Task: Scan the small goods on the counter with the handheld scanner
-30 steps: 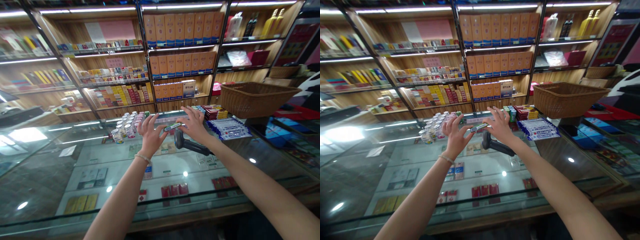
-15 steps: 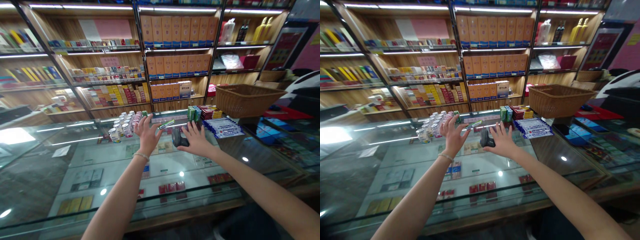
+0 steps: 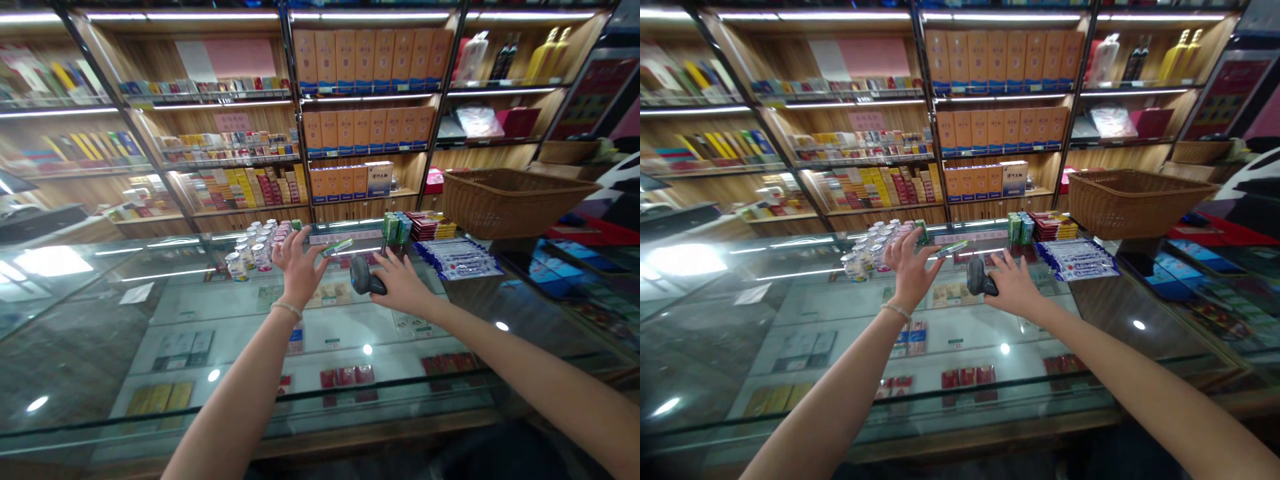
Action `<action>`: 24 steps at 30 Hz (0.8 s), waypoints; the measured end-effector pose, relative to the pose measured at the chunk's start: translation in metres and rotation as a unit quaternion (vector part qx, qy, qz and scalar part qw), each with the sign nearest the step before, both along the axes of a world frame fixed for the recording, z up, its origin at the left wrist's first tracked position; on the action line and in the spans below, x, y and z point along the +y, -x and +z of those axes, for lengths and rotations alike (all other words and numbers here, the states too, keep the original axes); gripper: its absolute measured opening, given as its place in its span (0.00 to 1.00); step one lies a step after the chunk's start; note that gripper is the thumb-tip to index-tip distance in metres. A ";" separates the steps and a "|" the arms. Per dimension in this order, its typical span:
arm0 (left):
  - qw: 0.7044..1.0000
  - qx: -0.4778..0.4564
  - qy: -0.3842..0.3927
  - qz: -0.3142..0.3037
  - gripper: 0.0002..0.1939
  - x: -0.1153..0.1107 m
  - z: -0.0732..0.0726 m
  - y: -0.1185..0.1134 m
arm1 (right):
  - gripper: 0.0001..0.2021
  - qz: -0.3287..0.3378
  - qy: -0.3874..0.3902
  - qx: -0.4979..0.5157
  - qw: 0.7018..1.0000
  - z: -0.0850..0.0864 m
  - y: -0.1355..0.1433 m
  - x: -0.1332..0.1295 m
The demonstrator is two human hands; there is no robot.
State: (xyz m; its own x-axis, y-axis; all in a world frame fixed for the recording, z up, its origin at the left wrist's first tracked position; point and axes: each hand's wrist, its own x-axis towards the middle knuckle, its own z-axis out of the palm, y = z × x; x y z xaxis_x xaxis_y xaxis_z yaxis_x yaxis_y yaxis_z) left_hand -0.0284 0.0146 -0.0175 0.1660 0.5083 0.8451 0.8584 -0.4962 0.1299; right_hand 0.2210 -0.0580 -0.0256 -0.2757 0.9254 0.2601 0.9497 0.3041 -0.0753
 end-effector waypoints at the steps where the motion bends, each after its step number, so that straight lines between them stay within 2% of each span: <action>1: 1.000 -0.001 0.002 0.001 0.08 0.000 0.000 0.001 | 0.22 0.006 -0.005 0.002 1.000 0.002 -0.002 0.002; 6: 1.000 -0.010 0.009 0.017 0.09 0.004 -0.002 0.005 | 0.18 0.034 -0.028 0.058 0.997 0.019 -0.013 0.009; 10: 0.999 -0.010 -0.002 0.034 0.09 0.007 -0.005 0.007 | 0.17 -0.034 0.016 0.130 0.991 0.031 -0.018 0.001; 11: 0.999 -0.009 -0.003 0.036 0.09 0.007 -0.006 0.007 | 0.18 -0.032 0.033 0.155 0.987 0.033 -0.019 -0.003; 13: 0.999 -0.007 -0.004 0.038 0.09 0.008 -0.007 0.007 | 0.20 0.011 0.090 0.238 0.967 0.036 -0.019 -0.012; 15: 0.999 -0.006 -0.003 0.038 0.09 0.008 -0.009 0.007 | 0.21 0.069 0.155 0.334 0.927 0.039 -0.018 -0.021; 18: 0.999 -0.004 0.003 0.036 0.09 0.008 -0.009 0.006 | 0.26 0.117 0.227 0.408 0.877 0.041 -0.014 -0.030; 21: 0.999 -0.001 0.010 0.035 0.09 0.007 -0.009 0.005 | 0.29 0.107 0.252 0.424 0.863 0.039 -0.009 -0.034; 24: 0.999 0.001 0.012 0.035 0.09 0.006 -0.008 0.005 | 0.24 0.090 0.240 0.416 0.873 0.037 -0.004 -0.036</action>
State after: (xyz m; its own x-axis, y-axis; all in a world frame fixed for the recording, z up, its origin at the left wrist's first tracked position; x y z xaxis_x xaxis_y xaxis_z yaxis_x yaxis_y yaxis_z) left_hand -0.0333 0.0205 -0.0253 0.1313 0.5385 0.8324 0.8911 -0.4321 0.1390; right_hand 0.2250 -0.0941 0.0115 -0.3278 0.9441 0.0336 0.4461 0.1861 -0.8754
